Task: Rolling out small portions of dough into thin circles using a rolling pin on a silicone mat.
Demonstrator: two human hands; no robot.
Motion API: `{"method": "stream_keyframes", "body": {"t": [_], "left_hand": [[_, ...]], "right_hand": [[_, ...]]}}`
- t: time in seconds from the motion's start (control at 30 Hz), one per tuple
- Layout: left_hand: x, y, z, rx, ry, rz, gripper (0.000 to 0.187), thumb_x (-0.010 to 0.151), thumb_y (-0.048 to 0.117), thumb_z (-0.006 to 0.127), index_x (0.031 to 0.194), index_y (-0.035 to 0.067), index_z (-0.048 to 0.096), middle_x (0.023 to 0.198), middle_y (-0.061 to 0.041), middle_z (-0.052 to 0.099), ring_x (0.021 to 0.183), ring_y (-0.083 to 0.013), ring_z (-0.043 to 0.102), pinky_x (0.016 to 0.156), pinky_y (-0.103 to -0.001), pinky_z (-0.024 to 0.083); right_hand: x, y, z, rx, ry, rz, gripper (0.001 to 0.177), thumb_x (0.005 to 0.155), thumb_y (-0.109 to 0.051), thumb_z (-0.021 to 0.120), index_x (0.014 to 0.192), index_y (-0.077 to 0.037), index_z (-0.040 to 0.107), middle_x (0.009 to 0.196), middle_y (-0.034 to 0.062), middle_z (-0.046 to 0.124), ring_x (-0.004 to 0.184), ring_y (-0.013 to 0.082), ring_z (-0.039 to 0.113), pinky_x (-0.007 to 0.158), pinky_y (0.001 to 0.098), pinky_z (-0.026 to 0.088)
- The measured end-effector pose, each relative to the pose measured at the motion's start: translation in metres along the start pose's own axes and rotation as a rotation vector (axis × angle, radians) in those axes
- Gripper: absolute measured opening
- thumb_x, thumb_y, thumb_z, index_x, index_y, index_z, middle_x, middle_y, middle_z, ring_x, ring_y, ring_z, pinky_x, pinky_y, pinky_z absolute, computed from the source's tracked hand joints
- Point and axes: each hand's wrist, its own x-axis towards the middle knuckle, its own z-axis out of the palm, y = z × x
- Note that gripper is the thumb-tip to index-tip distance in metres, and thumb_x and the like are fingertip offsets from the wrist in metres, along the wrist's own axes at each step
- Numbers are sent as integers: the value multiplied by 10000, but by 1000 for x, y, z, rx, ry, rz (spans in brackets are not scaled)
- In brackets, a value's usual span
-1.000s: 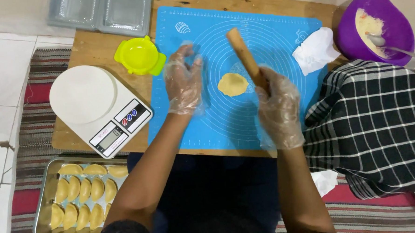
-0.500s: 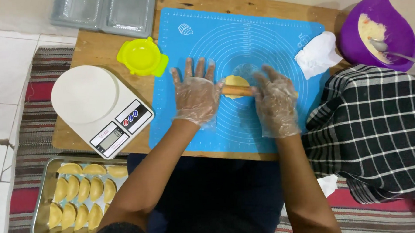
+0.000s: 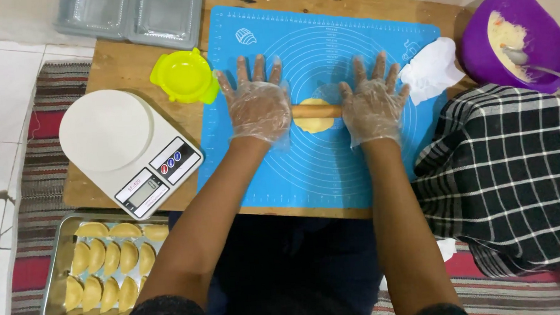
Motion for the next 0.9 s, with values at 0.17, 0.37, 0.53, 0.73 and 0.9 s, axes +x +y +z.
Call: {"method": "stream_keyframes", "body": {"t": [0.17,0.37,0.53,0.73,0.9], "left_hand": [[49,-13,33,68,9,52,618,1046,523,165,1627,314,175,1719,-34,111,1569,-415,18,1160,-757,-85],[66,-12,25,80,57,89,589,1063,488,239,1621,297,221,1708,-55,163,1562,-426,60,1158,-757,-52],[65,-15,26,56,83,146,581,1072,468,262,1624,290,218,1704,-52,182,1559,-418,71,1164,-745,-31],[49,-22,36,57,105,268,610,1067,500,170,1638,284,170,1716,-36,135,1567,-401,11,1162,-718,-102],[36,-27,43,126,123,365,588,1067,438,201,1626,263,235,1699,-51,202,1558,-417,53,1154,-748,-78]], "right_hand": [[23,1,-1,-10,-41,-108,675,1048,-566,280,1647,-272,177,1707,133,20,1552,427,29,1202,683,91],[34,-12,-18,13,-126,-86,694,1051,-562,327,1652,-265,147,1706,133,-25,1553,440,-4,1214,686,69],[31,-12,-16,58,-106,-93,687,1053,-531,386,1643,-232,198,1700,158,26,1539,469,32,1197,709,93],[20,-1,5,-25,-16,-114,674,1057,-568,261,1651,-260,179,1707,120,18,1555,418,32,1207,673,73],[25,29,65,-42,175,-155,671,1040,-611,84,1661,-357,103,1734,16,1,1597,346,11,1220,657,-17]]}}
